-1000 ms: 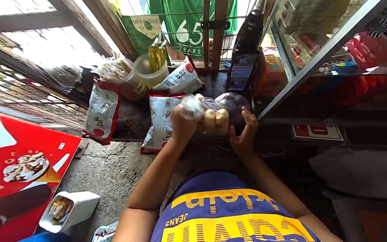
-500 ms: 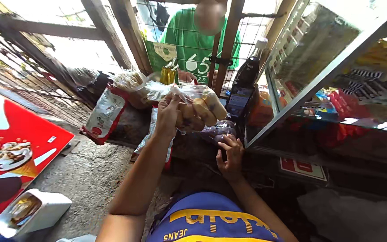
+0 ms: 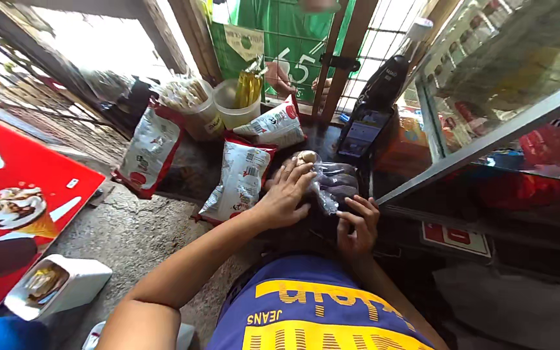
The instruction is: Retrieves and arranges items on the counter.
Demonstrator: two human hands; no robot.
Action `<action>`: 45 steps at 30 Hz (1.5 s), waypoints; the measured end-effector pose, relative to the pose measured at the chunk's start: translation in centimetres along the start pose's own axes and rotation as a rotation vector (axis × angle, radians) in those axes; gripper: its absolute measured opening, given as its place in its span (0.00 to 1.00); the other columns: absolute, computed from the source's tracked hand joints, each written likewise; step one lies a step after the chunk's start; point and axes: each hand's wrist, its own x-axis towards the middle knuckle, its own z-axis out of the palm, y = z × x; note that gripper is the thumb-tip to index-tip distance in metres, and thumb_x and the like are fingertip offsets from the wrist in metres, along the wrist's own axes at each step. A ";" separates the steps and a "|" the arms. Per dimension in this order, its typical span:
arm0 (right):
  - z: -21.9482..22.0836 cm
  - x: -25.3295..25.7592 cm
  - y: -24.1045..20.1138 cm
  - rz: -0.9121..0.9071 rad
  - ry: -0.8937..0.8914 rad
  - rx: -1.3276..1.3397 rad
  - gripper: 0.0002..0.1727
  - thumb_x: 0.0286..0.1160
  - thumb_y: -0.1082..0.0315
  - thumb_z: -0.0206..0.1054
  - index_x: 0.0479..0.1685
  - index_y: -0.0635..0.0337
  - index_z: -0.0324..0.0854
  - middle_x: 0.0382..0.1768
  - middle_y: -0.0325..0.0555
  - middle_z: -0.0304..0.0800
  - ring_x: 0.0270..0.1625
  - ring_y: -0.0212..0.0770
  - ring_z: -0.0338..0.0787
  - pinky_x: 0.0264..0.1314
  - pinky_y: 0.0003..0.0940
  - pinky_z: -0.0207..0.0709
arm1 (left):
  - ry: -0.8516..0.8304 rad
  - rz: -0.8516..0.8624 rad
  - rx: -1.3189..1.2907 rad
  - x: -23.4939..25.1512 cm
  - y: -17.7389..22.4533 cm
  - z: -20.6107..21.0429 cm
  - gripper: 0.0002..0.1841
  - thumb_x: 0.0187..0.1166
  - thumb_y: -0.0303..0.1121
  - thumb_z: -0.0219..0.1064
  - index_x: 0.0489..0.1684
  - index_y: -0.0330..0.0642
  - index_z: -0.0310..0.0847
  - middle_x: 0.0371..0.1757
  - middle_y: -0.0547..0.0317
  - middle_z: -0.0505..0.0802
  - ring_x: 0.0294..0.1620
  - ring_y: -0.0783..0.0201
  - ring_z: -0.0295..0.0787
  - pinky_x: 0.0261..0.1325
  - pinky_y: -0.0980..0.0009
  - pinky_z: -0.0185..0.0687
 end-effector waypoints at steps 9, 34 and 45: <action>5.1 15.2 -0.2 0.115 -0.410 0.001 0.14 0.79 0.70 0.60 0.54 0.68 0.87 0.66 0.60 0.87 0.69 0.51 0.87 0.69 0.44 0.82 | -0.162 0.115 0.305 8.8 -6.2 -8.7 0.15 0.83 0.31 0.64 0.63 0.43 0.88 0.68 0.43 0.89 0.81 0.38 0.74 0.87 0.32 0.50; 15.2 20.5 0.1 0.941 -0.969 0.505 0.27 0.87 0.54 0.61 0.77 0.61 0.68 0.50 0.48 0.91 0.47 0.37 0.93 0.55 0.40 0.89 | 0.680 -0.532 -0.238 -17.5 -4.7 -12.2 0.47 0.64 0.57 0.79 0.79 0.33 0.67 0.60 0.64 0.90 0.55 0.88 0.85 0.60 0.83 0.84; 16.9 20.6 -2.4 0.624 -1.261 0.189 0.31 0.91 0.49 0.55 0.83 0.62 0.69 0.69 0.60 0.86 0.69 0.54 0.88 0.75 0.56 0.76 | 0.457 -0.288 0.110 -9.5 -10.4 -20.9 0.51 0.62 0.64 0.75 0.86 0.43 0.65 0.62 0.44 0.91 0.56 0.62 0.91 0.62 0.60 0.85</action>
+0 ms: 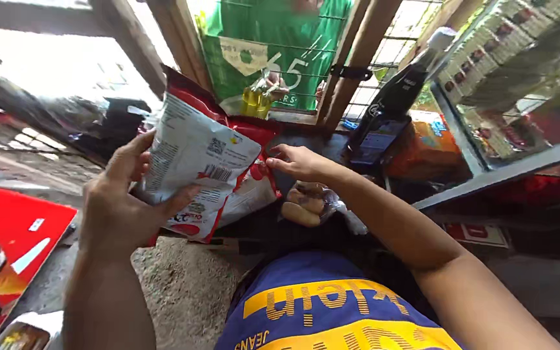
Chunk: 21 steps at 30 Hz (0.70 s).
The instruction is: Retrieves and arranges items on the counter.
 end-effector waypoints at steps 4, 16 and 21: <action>-2.5 -2.0 2.8 -0.087 0.309 -0.106 0.23 0.83 0.57 0.67 0.69 0.64 0.81 0.61 0.57 0.91 0.54 0.49 0.95 0.62 0.51 0.86 | -0.103 0.110 0.104 3.4 -1.5 0.7 0.46 0.65 0.57 0.76 0.86 0.46 0.67 0.64 0.38 0.89 0.60 0.41 0.89 0.63 0.39 0.81; -10.2 -0.7 4.8 0.378 0.826 -0.145 0.17 0.87 0.74 0.53 0.66 0.68 0.81 0.54 0.64 0.90 0.45 0.58 0.96 0.54 0.57 0.89 | -0.125 0.436 0.238 7.1 -2.6 0.9 0.37 0.80 0.62 0.62 0.75 0.38 0.80 0.78 0.41 0.82 0.85 0.36 0.69 0.83 0.37 0.62; -10.1 1.4 4.1 0.590 0.823 -0.131 0.20 0.86 0.68 0.57 0.69 0.70 0.76 0.56 0.67 0.89 0.53 0.61 0.94 0.59 0.59 0.85 | -0.224 0.838 0.222 15.4 5.3 2.1 0.21 0.84 0.45 0.61 0.65 0.42 0.87 0.71 0.41 0.86 0.79 0.34 0.74 0.77 0.36 0.66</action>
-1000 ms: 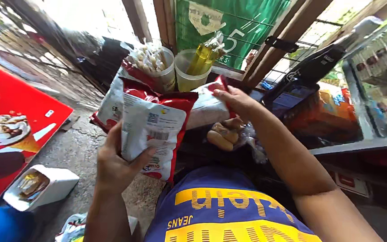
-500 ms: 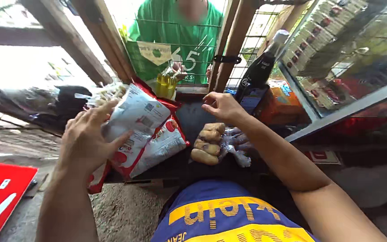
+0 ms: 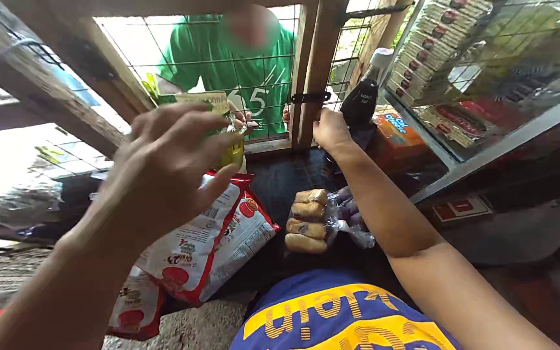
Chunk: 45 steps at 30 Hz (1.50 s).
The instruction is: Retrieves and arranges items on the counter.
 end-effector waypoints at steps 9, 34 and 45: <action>1.5 0.1 -1.6 0.079 0.198 0.033 0.36 0.81 0.72 0.62 0.87 0.72 0.52 0.77 0.71 0.71 0.68 0.63 0.87 0.68 0.53 0.83 | -0.164 0.484 0.338 18.1 0.0 11.2 0.18 0.77 0.12 0.58 0.53 0.37 0.91 0.86 0.50 0.76 0.96 0.42 0.46 0.93 0.34 0.28; 2.2 0.4 -0.1 -0.224 0.565 0.053 0.17 0.76 0.72 0.67 0.58 0.78 0.82 0.57 0.77 0.87 0.62 0.72 0.88 0.67 0.65 0.76 | -0.115 0.554 0.113 22.8 -0.7 16.3 0.17 0.80 0.17 0.61 0.60 0.42 0.88 0.67 0.48 0.91 0.78 0.46 0.79 0.89 0.47 0.53; 0.1 0.8 0.9 -0.095 0.176 0.340 0.24 0.79 0.64 0.69 0.71 0.65 0.78 0.64 0.56 0.87 0.56 0.44 0.94 0.60 0.41 0.89 | -0.298 0.623 0.064 26.3 -3.0 18.8 0.15 0.76 0.25 0.63 0.57 0.25 0.80 0.69 0.31 0.82 0.75 0.31 0.75 0.76 0.38 0.69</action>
